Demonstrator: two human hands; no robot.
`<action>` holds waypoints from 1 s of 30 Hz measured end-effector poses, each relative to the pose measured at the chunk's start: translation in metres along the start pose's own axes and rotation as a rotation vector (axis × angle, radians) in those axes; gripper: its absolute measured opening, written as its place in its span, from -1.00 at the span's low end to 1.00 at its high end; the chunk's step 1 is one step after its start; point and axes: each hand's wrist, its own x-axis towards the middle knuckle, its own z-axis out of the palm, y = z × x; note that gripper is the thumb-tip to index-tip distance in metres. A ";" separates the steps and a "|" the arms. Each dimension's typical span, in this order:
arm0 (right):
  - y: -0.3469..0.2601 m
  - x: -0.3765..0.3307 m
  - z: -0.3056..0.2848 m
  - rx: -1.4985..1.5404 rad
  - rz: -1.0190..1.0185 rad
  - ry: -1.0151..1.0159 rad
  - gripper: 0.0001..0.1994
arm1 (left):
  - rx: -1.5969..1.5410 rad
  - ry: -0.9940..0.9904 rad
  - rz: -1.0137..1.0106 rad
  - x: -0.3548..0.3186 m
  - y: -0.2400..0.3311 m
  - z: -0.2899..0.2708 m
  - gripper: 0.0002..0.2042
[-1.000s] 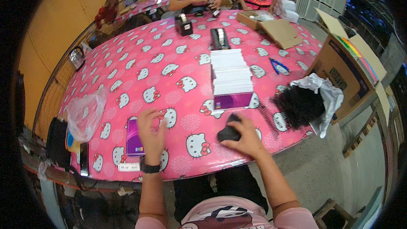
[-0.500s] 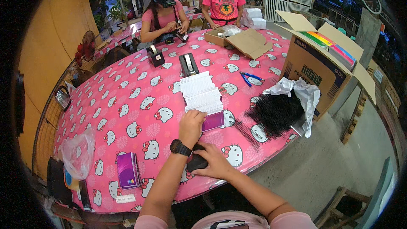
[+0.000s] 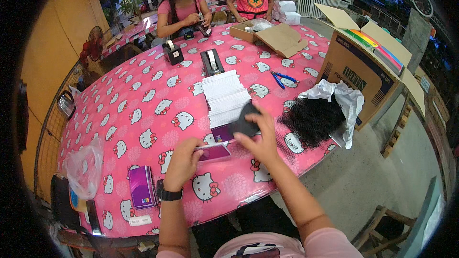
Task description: The person assembles spiral-bound notebooks by inserting a black plastic cover into the spiral binding of a purple notebook. They repeatedly pick up a notebook from a stack, insert the cover, and place the finished item on the table. The task is performed at a table covered with a pink Hello Kitty tablecloth.
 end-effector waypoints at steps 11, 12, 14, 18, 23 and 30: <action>0.029 0.051 0.019 -0.414 -0.168 -0.191 -0.46 | 0.339 -0.011 0.257 -0.005 0.000 0.051 -0.55; 0.024 0.042 0.011 -0.326 -0.201 -0.152 -0.55 | 0.345 -0.015 0.244 -0.006 0.000 0.051 -0.55; 0.030 0.018 -0.011 -0.364 -0.140 -0.110 -0.61 | 0.303 -0.029 0.217 -0.008 0.004 0.049 -0.55; 0.051 -0.010 -0.061 -0.524 0.148 -0.047 -0.78 | 0.250 0.017 0.210 -0.010 0.003 0.057 -0.59; 0.059 -0.023 -0.064 -0.624 0.325 -0.339 -0.74 | 0.179 0.113 0.175 -0.008 0.010 0.062 -0.74; 0.066 -0.022 -0.049 -0.622 0.316 -0.301 -0.78 | 0.148 0.132 0.197 -0.006 0.008 0.062 -0.80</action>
